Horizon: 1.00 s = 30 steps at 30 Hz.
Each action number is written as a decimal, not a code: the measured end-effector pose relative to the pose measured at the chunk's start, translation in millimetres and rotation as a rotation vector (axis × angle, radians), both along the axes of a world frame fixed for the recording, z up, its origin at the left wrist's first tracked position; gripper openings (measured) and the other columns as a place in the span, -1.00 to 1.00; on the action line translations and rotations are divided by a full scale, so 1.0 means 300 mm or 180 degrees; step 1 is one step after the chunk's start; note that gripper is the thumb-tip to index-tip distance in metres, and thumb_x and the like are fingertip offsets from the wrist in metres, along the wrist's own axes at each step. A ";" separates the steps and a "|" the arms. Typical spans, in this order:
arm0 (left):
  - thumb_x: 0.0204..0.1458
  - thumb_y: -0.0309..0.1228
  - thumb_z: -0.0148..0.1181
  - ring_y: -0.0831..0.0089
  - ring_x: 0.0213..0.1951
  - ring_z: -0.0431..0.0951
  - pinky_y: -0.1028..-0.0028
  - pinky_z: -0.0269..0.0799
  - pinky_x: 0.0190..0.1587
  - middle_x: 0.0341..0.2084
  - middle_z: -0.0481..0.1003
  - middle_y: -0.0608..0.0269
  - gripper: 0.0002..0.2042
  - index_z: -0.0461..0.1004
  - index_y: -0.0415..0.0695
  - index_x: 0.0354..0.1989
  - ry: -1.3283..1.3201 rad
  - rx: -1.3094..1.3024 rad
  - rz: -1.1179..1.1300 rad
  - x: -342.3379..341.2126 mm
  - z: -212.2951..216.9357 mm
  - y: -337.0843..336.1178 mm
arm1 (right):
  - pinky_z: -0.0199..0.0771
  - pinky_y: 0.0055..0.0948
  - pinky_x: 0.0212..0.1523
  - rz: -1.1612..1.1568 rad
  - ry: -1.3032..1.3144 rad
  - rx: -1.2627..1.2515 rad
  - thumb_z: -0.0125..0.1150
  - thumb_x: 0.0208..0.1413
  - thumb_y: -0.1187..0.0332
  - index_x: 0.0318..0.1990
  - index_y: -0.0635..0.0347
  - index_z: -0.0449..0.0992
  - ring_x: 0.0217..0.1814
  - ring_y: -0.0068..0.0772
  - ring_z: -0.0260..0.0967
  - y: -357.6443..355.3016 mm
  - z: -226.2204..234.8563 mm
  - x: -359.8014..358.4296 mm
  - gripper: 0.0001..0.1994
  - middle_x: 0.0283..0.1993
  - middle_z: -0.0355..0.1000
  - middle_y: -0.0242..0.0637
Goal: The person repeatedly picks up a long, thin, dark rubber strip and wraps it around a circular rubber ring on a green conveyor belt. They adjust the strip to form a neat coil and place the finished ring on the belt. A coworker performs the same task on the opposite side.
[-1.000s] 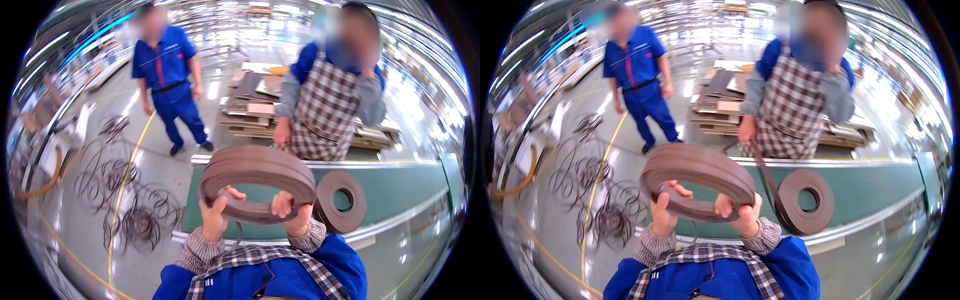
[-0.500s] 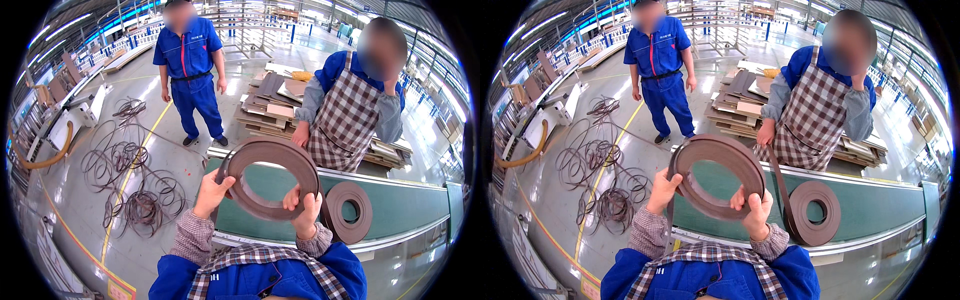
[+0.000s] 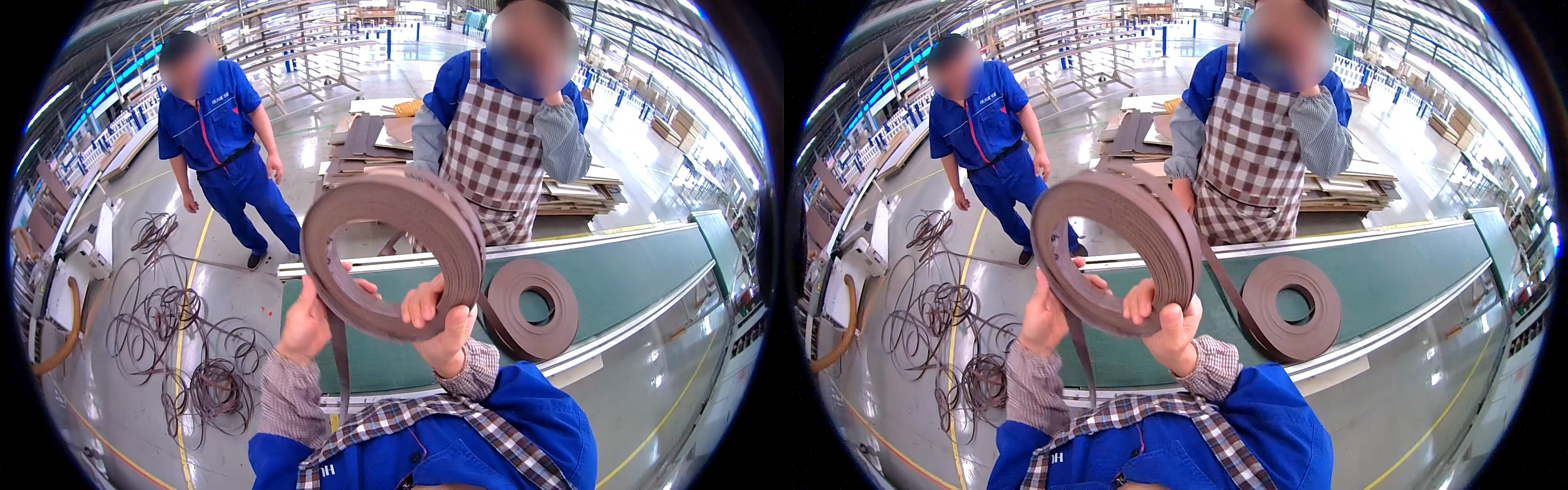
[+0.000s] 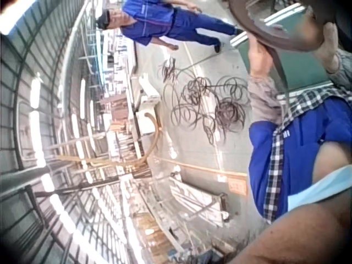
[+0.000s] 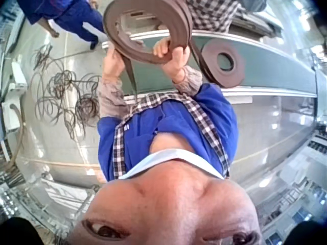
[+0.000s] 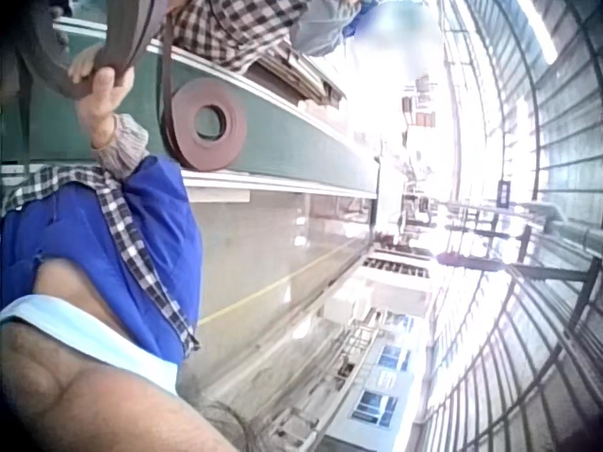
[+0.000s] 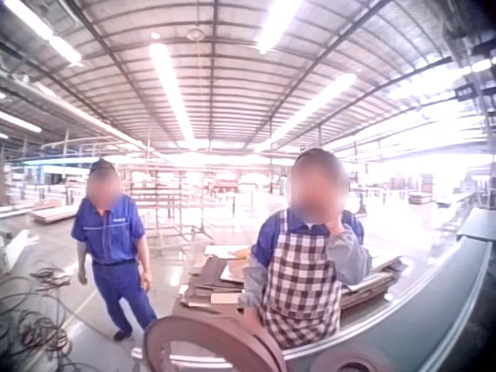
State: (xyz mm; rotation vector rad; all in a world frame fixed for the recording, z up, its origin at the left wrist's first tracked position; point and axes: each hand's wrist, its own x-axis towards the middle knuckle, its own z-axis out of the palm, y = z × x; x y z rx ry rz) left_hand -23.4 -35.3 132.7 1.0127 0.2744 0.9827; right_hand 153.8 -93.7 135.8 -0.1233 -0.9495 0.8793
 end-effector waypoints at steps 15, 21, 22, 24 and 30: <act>0.28 -0.23 -0.23 0.25 -0.19 0.57 0.34 0.51 -0.10 -0.16 0.49 -0.02 -0.60 0.27 -0.31 0.09 0.0358 0.0549 0.1115 0.004 0.075 0.069 | 0.29 -0.44 -0.39 0.0168 0.0233 -0.0327 0.05 0.24 -0.03 -0.05 0.23 0.27 -0.50 -0.57 0.16 0.026 -0.012 0.034 -0.54 -0.47 0.18 -0.43; 0.28 0.09 -0.27 0.43 -0.38 0.54 0.42 0.51 -0.27 -0.39 0.50 0.17 -0.47 0.37 -0.21 -0.16 0.0447 -0.0198 0.1613 0.096 -0.049 0.006 | 0.27 -0.46 -0.39 0.0232 0.0422 -0.0620 0.01 0.26 0.00 -0.06 0.23 0.29 -0.50 -0.58 0.14 0.031 -0.084 0.018 -0.58 -0.46 0.18 -0.44; 0.28 0.08 -0.25 0.43 -0.38 0.54 0.43 0.52 -0.28 -0.40 0.49 0.17 -0.48 0.36 -0.21 -0.14 0.0402 -0.0246 0.1622 0.106 -0.069 -0.011 | 0.27 -0.46 -0.39 0.0207 0.0438 -0.0630 0.01 0.26 0.00 -0.06 0.23 0.29 -0.50 -0.58 0.14 0.035 -0.086 0.017 -0.58 -0.46 0.18 -0.44; 0.27 0.09 -0.23 0.43 -0.39 0.54 0.44 0.53 -0.29 -0.41 0.49 0.16 -0.48 0.35 -0.21 -0.13 0.0251 -0.0348 0.1660 0.117 -0.076 -0.029 | 0.28 -0.46 -0.39 0.0286 0.0654 -0.0607 0.04 0.26 0.02 -0.05 0.23 0.29 -0.49 -0.58 0.15 0.049 -0.094 0.023 -0.59 -0.45 0.19 -0.44; 0.22 0.17 -0.22 0.38 -0.44 0.55 0.36 0.54 -0.34 -0.47 0.48 0.15 -0.40 0.38 -0.24 -0.23 -0.0047 -0.0894 0.1936 0.156 -0.063 -0.043 | 0.30 -0.46 -0.33 0.0226 0.0427 -0.0422 -0.06 0.32 0.17 -0.04 0.21 0.27 -0.45 -0.59 0.16 0.045 -0.134 -0.010 -0.72 -0.42 0.20 -0.44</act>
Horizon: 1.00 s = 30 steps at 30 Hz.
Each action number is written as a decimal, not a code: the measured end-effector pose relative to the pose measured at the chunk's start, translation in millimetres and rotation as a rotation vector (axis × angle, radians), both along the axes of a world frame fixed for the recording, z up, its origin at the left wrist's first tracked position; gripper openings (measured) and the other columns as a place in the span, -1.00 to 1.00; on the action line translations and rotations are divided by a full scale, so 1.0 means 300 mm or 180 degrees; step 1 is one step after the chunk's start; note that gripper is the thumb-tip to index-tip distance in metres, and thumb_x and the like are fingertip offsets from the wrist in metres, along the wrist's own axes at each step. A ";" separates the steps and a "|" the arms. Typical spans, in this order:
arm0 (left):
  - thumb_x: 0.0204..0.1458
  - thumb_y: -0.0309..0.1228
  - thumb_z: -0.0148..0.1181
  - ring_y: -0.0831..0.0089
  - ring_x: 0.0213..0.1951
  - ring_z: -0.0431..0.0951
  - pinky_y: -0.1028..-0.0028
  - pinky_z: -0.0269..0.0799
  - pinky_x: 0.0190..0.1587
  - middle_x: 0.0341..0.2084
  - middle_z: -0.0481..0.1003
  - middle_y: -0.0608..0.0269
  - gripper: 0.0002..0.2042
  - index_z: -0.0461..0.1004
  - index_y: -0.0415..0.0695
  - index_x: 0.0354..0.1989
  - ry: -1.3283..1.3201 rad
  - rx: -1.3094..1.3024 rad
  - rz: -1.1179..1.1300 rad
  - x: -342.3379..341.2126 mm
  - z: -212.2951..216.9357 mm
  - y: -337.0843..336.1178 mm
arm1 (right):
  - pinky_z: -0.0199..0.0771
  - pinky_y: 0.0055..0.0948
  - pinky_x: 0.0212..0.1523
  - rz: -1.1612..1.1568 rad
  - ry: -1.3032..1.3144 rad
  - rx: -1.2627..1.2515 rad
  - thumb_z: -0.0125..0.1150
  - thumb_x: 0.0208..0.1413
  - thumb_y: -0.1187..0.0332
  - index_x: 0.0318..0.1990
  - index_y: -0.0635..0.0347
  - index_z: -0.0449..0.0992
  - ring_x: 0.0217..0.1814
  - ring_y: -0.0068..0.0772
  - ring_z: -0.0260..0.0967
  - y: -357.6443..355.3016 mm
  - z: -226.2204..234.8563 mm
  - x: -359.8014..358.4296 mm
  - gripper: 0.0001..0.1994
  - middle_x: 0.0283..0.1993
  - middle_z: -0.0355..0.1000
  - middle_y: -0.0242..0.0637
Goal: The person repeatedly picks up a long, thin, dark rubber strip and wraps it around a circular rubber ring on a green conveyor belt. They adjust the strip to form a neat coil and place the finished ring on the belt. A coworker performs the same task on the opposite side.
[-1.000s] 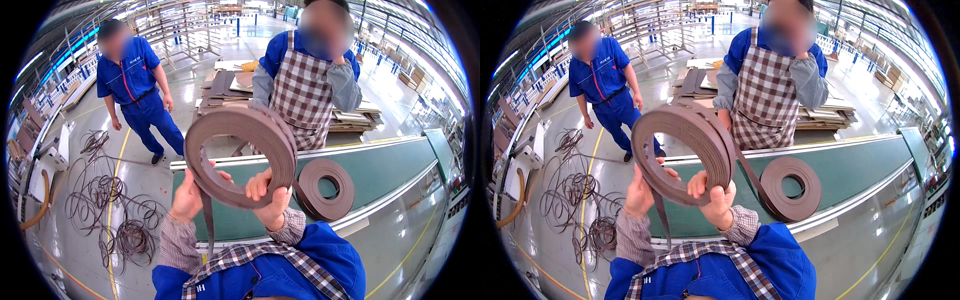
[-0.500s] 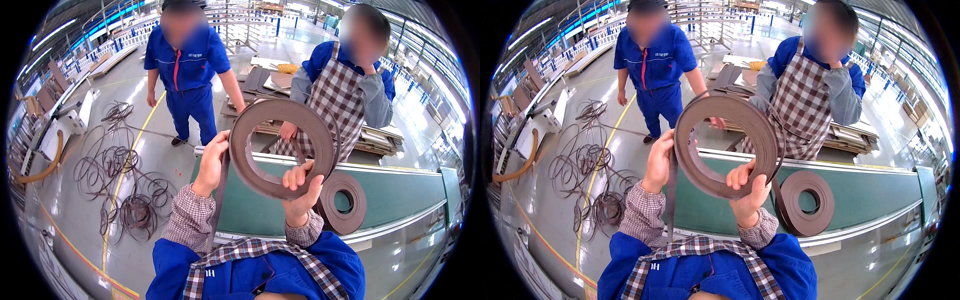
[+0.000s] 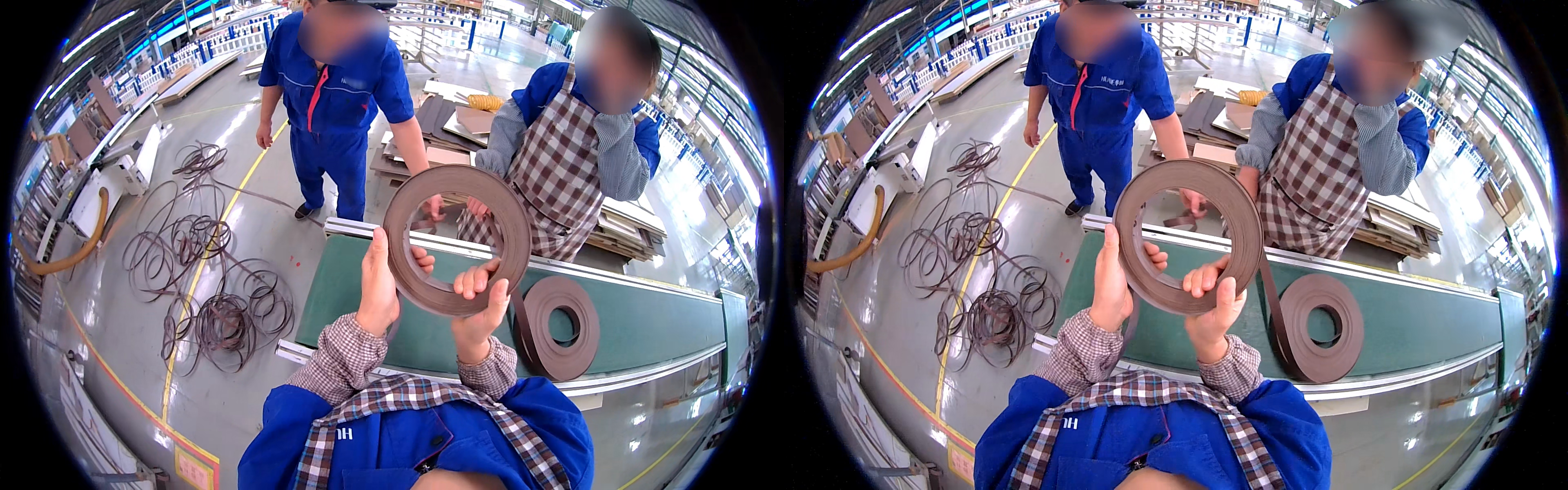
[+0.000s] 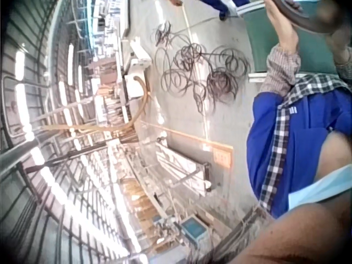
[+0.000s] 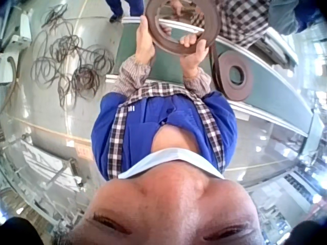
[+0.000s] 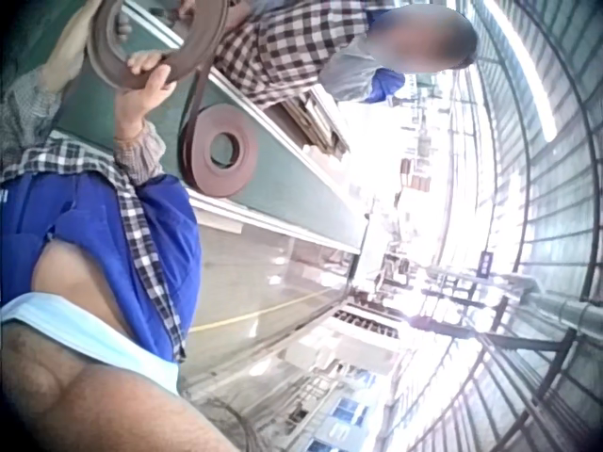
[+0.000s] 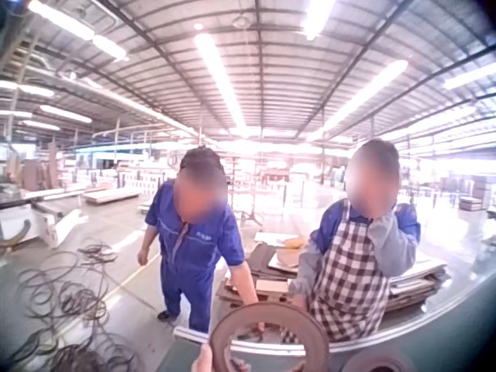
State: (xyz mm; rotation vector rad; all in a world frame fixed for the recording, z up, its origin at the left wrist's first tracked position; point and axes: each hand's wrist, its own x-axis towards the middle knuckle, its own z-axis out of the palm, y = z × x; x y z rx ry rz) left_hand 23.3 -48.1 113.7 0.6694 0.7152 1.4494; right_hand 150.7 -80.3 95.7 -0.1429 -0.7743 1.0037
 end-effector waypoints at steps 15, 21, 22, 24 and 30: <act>0.13 -0.06 0.16 0.38 -0.67 0.47 0.39 0.42 -0.62 -0.56 0.47 0.17 -0.58 0.47 -0.29 -0.27 0.0965 -0.1629 0.0050 -0.148 -0.522 0.141 | 0.56 -0.44 -0.22 0.1103 -0.1286 -0.3416 0.15 0.21 0.07 -0.06 0.33 0.43 -0.15 -0.38 0.50 -0.105 -0.483 0.000 -0.57 -0.12 0.51 -0.16; 0.15 -0.09 0.14 0.40 -0.71 0.44 0.41 0.39 -0.66 -0.62 0.46 0.13 -0.56 0.49 -0.36 -0.34 0.1838 -0.1564 -0.0246 -0.157 -0.608 0.181 | 0.55 -0.54 -0.45 0.1606 -0.4905 -0.3359 0.10 0.13 -0.17 -0.51 0.40 0.59 -0.59 -0.41 0.53 -0.090 -0.340 0.154 -0.35 -0.62 0.52 -0.18; 0.14 -0.08 0.14 0.41 -0.71 0.43 0.41 0.39 -0.66 -0.62 0.46 0.13 -0.55 0.49 -0.37 -0.33 0.1832 -0.1602 -0.0273 -0.154 -0.614 0.186 | 0.54 -0.50 -0.44 0.1181 -0.5245 -0.3044 0.11 0.13 -0.14 -0.46 0.33 0.61 -0.57 -0.45 0.53 -0.055 -0.312 0.185 -0.41 -0.60 0.53 -0.25; 0.14 -0.07 0.14 0.42 -0.72 0.43 0.42 0.39 -0.66 -0.62 0.46 0.14 -0.53 0.49 -0.38 -0.31 0.1863 -0.1657 -0.0333 -0.155 -0.607 0.197 | 0.54 -0.28 -0.35 -0.0894 -0.5443 -0.2159 0.11 0.19 0.03 -0.33 0.22 0.59 -0.45 -0.20 0.54 0.032 -0.266 0.183 -0.61 -0.49 0.55 -0.20; 0.08 -0.07 0.18 0.16 -0.48 0.54 0.25 0.50 -0.42 -0.51 0.50 0.08 -0.57 0.56 -0.30 -0.31 0.4848 -0.0916 0.0084 -0.163 -0.571 0.217 | 0.10 -0.08 0.30 -0.1825 -0.6339 -0.0014 0.16 0.12 0.10 0.31 0.44 0.06 0.37 0.03 0.06 0.281 -0.576 0.076 -0.26 0.34 0.09 0.09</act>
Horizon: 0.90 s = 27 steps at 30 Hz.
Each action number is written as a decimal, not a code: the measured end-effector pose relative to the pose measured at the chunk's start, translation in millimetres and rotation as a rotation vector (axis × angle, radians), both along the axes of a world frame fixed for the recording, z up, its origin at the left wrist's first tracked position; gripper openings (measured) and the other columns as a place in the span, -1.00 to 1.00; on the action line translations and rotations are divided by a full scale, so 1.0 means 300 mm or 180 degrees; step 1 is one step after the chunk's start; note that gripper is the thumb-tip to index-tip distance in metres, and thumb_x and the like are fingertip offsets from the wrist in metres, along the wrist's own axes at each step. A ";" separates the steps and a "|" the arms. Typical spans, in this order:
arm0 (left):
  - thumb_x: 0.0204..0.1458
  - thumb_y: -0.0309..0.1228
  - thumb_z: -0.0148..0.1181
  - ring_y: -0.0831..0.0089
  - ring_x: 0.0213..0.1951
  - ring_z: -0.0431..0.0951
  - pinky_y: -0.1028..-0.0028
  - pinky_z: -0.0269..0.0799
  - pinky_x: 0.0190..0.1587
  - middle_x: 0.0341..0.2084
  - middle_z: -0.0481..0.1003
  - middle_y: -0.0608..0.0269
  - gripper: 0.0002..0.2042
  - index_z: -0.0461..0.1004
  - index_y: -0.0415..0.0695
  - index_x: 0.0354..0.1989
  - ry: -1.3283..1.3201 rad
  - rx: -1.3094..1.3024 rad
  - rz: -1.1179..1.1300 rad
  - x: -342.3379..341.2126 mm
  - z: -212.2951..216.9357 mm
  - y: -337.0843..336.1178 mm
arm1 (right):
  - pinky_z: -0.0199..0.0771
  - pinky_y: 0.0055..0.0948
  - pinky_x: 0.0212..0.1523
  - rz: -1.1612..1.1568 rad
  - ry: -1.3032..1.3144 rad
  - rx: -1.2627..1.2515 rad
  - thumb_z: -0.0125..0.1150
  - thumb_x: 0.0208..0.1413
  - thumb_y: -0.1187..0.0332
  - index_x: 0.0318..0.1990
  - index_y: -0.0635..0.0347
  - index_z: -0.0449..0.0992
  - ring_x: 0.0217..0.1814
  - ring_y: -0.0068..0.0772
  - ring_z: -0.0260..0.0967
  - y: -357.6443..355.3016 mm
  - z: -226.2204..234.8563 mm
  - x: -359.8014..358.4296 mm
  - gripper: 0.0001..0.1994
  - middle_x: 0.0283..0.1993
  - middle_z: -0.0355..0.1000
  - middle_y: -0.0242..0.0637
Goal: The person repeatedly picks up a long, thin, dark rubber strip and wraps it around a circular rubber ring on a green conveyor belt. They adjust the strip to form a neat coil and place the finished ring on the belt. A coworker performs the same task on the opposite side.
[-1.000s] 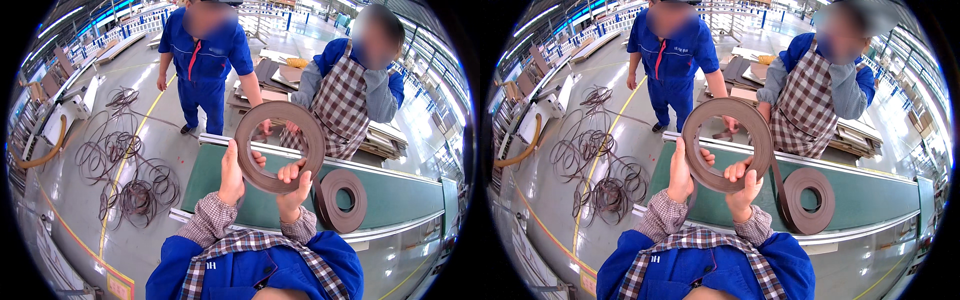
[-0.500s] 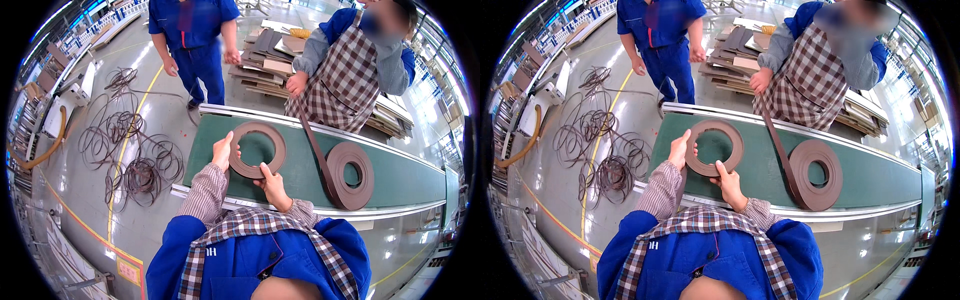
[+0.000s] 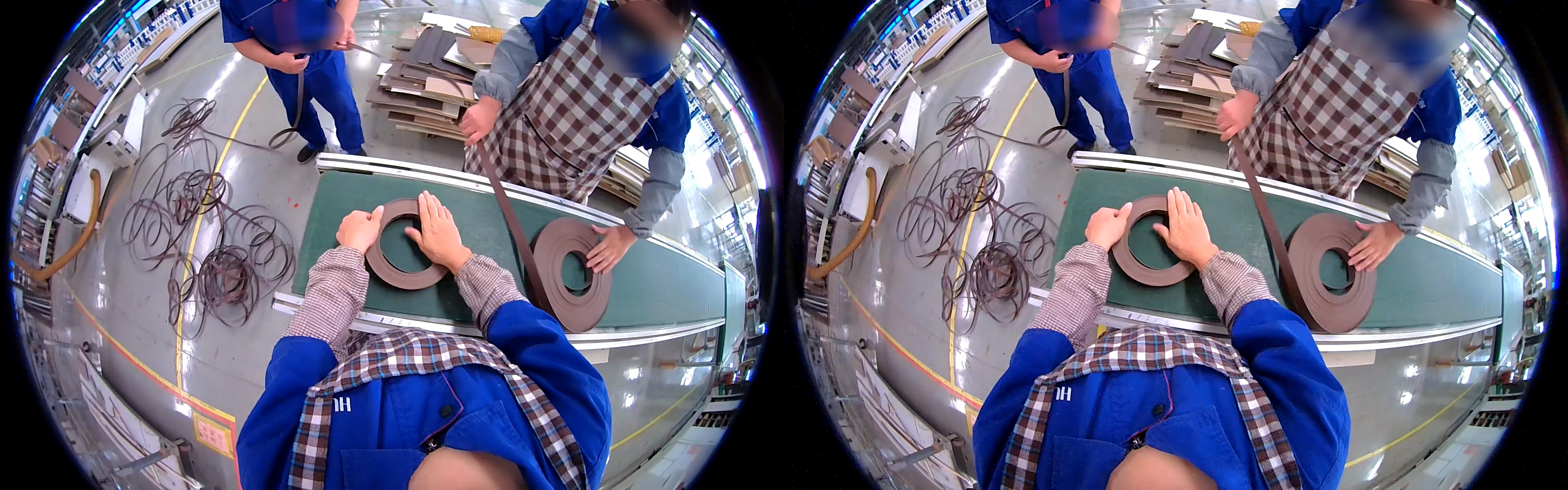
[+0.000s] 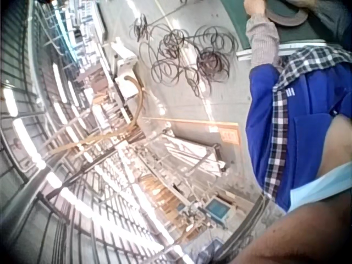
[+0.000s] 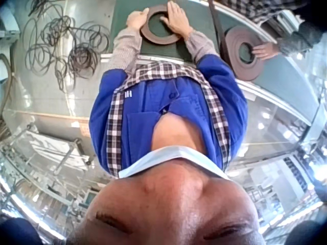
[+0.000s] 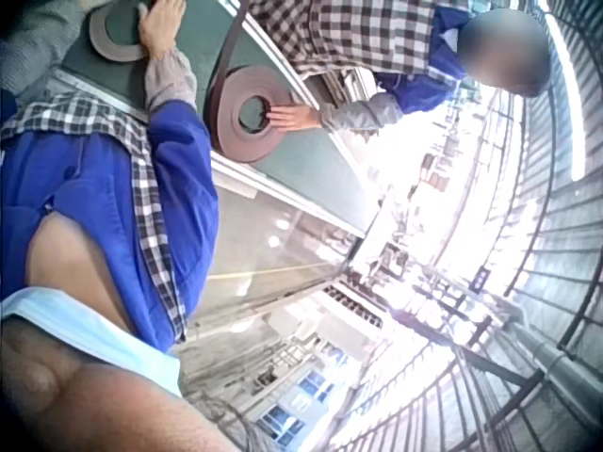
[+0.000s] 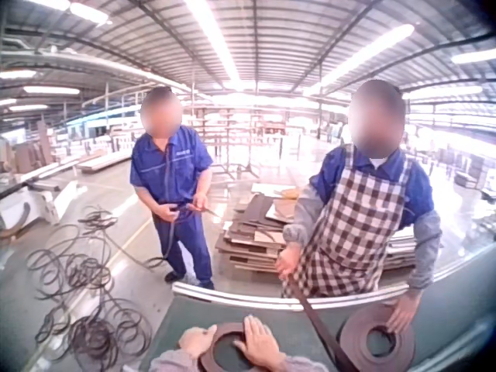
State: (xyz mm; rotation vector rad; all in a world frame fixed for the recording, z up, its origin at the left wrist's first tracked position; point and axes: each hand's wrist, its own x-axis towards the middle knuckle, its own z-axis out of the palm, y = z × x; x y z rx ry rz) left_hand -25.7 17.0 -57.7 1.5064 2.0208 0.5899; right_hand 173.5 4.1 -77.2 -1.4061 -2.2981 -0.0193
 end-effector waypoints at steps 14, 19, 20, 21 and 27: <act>-0.07 0.12 0.21 0.11 -0.20 0.52 0.15 0.49 -0.23 -0.30 0.42 0.08 -0.40 0.45 -0.30 -0.22 0.1935 0.0840 -0.0467 -0.022 0.018 -0.242 | 0.36 -0.29 -0.07 -0.0299 -0.0509 -0.0229 0.24 0.03 0.20 -0.16 0.26 0.45 -0.07 -0.14 0.31 0.093 0.034 -0.077 -0.67 -0.13 0.36 -0.12; -0.22 0.02 0.36 -0.01 -0.17 0.55 0.13 0.52 -0.13 -0.13 0.43 -0.13 -0.48 0.55 -0.24 -0.27 0.1209 0.0085 -0.0756 -0.053 0.049 -0.165 | 0.47 -0.23 -0.19 -0.0949 -0.0927 -0.0367 0.12 0.01 0.30 -0.20 0.25 0.41 -0.14 -0.11 0.37 0.069 0.066 -0.105 -0.75 -0.20 0.37 -0.05; -0.21 -0.10 0.37 -0.04 -0.16 0.54 0.12 0.51 -0.11 -0.13 0.42 -0.16 -0.54 0.54 -0.25 -0.25 0.1149 -0.0006 -0.0900 -0.050 0.069 -0.146 | 0.49 -0.26 -0.23 -0.1073 -0.0863 -0.0171 0.10 -0.01 0.35 -0.23 0.23 0.39 -0.17 -0.12 0.36 0.035 0.053 -0.098 -0.79 -0.22 0.35 -0.07; -0.22 -0.22 0.36 -0.06 -0.18 0.54 0.10 0.51 -0.12 -0.15 0.41 -0.16 -0.61 0.54 -0.25 -0.26 0.1111 0.0098 -0.1062 -0.058 0.030 -0.114 | 0.51 -0.30 -0.30 -0.1185 -0.0701 -0.0021 0.07 -0.03 0.40 -0.26 0.21 0.37 -0.23 -0.17 0.36 0.002 0.037 -0.084 -0.83 -0.24 0.34 -0.09; -0.21 -0.54 0.22 -0.06 -0.13 0.45 0.11 0.43 -0.07 -0.23 0.37 -0.06 -0.73 0.47 -0.17 -0.25 0.1264 0.0713 -0.2818 0.056 0.004 0.032 | 0.55 -0.17 -0.33 -0.0987 -0.0436 -0.1816 0.28 -0.12 -0.20 -0.30 0.31 0.56 -0.28 -0.05 0.54 -0.305 0.189 0.040 -0.39 -0.32 0.50 -0.07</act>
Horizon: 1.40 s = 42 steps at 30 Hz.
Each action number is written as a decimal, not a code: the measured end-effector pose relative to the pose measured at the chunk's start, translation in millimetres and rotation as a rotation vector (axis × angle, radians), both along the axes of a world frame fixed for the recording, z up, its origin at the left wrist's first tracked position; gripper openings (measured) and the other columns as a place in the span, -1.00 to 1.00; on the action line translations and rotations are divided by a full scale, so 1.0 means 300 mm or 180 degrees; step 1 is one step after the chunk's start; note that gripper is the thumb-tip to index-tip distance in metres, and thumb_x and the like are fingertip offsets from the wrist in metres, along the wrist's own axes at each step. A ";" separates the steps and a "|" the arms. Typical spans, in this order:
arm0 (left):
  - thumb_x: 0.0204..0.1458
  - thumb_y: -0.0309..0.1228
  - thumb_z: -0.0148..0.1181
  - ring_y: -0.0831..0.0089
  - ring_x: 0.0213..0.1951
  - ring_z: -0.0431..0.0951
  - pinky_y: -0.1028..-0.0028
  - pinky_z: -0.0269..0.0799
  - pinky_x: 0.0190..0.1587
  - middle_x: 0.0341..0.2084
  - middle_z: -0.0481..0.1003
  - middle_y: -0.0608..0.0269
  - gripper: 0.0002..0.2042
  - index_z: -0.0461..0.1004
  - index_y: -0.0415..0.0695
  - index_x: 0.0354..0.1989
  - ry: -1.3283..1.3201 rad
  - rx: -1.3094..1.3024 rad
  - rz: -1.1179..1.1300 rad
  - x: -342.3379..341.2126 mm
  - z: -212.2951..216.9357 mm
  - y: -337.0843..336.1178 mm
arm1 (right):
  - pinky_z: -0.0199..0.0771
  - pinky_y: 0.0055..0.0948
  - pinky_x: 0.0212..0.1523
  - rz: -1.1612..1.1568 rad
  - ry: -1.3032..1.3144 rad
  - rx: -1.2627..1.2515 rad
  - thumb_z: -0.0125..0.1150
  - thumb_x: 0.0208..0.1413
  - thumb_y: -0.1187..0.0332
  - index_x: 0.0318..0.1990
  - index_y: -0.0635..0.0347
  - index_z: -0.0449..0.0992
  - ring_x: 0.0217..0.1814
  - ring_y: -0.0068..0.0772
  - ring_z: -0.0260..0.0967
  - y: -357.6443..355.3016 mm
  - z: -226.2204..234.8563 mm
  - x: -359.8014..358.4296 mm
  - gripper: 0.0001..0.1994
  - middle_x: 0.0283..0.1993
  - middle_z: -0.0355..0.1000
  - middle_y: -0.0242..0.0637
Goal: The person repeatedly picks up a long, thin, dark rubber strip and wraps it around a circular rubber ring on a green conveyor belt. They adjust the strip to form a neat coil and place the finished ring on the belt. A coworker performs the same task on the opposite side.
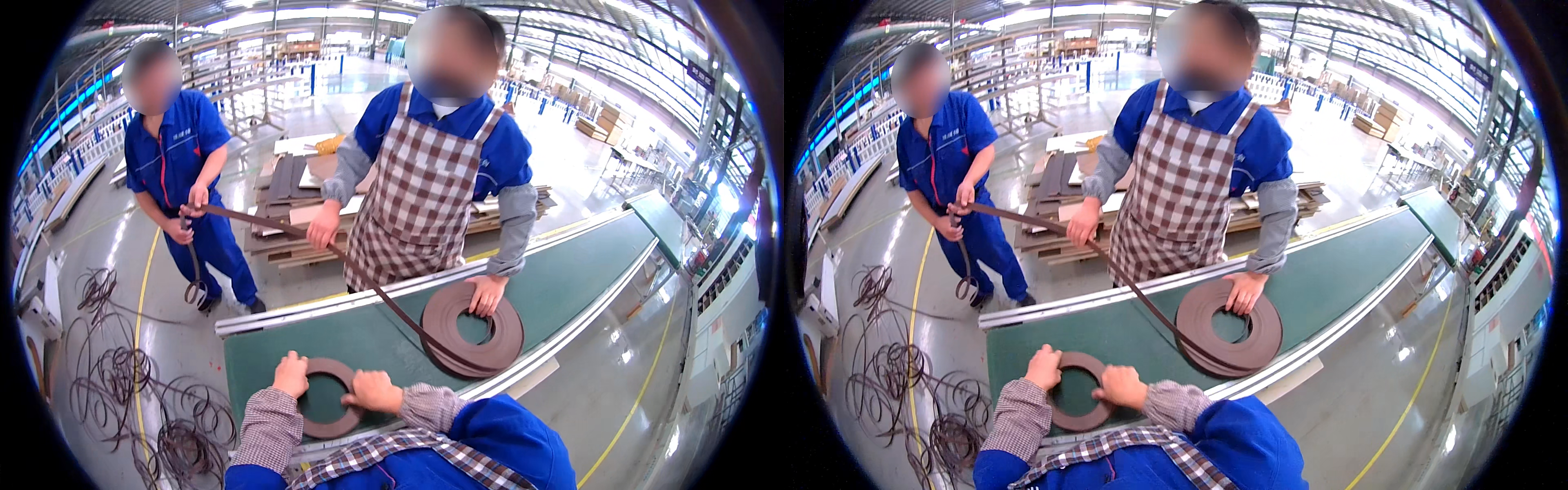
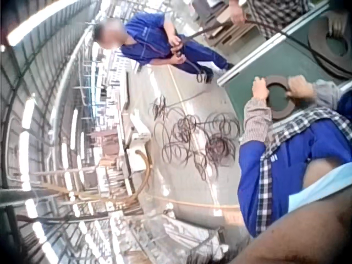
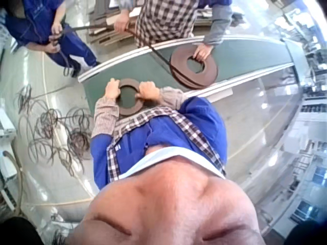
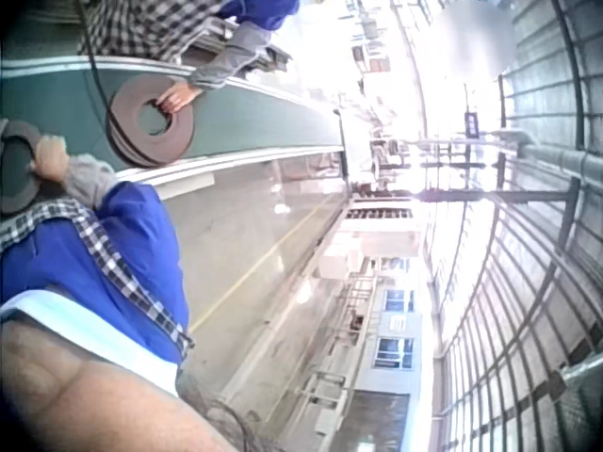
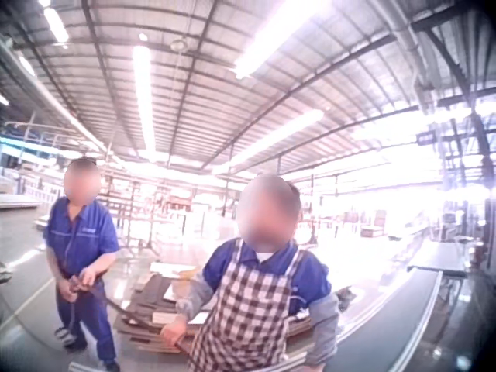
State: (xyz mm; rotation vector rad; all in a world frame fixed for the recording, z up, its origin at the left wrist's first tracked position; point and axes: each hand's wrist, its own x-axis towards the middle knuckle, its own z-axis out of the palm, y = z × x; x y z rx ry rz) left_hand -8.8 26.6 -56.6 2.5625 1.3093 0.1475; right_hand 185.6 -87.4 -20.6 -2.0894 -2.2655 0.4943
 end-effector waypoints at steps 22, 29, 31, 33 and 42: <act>-0.31 0.03 0.44 -0.03 0.12 0.26 0.06 0.15 0.09 0.09 0.25 -0.12 -0.08 0.18 -0.28 0.18 -0.0441 -0.0086 0.1203 -0.021 0.050 -0.297 | 0.25 -0.17 0.17 0.1894 0.0497 0.0910 0.39 -0.18 0.04 0.24 0.35 0.19 0.15 -0.05 0.25 0.317 -0.079 0.069 -0.15 0.17 0.25 -0.07; -0.13 -0.01 0.32 -0.10 0.25 0.10 -0.04 -0.02 0.23 0.23 0.09 -0.28 -0.18 0.17 -0.36 0.20 -0.0551 0.0588 0.1073 -0.040 -0.073 -0.268 | 0.21 -0.19 0.21 0.1947 0.0774 0.1109 0.17 0.10 0.07 0.28 0.30 0.15 0.23 -0.08 0.19 0.382 -0.151 0.089 -0.31 0.20 0.23 -0.06; -0.11 0.01 0.29 -0.17 0.30 0.01 -0.11 -0.11 0.26 0.27 0.00 -0.34 -0.18 0.16 -0.32 0.23 -0.0623 0.0281 0.1081 -0.042 -0.060 -0.253 | 0.19 -0.18 0.23 0.1825 0.0916 0.1057 0.12 0.14 0.05 0.30 0.30 0.13 0.26 -0.06 0.16 0.375 -0.166 0.125 -0.32 0.23 0.21 -0.04; -0.09 0.04 0.26 -0.23 0.32 -0.06 -0.17 -0.18 0.27 0.29 -0.06 -0.39 -0.18 0.17 -0.28 0.24 -0.0640 0.0206 0.1026 -0.055 -0.029 -0.234 | 0.10 -0.12 0.30 0.1696 0.0890 0.0930 0.04 0.17 -0.03 0.32 0.35 0.07 0.35 0.00 0.07 0.349 -0.150 0.142 -0.27 0.32 0.11 0.04; -0.15 -0.09 0.21 -0.28 0.33 -0.14 -0.15 -0.12 0.21 0.33 -0.19 -0.41 -0.37 0.37 -0.23 0.10 -0.0667 0.0308 0.0760 -0.057 -0.047 -0.279 | 0.17 -0.13 0.25 0.1316 0.0436 0.1363 0.41 -0.17 0.16 0.28 0.32 0.12 0.40 -0.02 0.02 0.342 -0.057 0.042 -0.14 0.35 0.07 0.02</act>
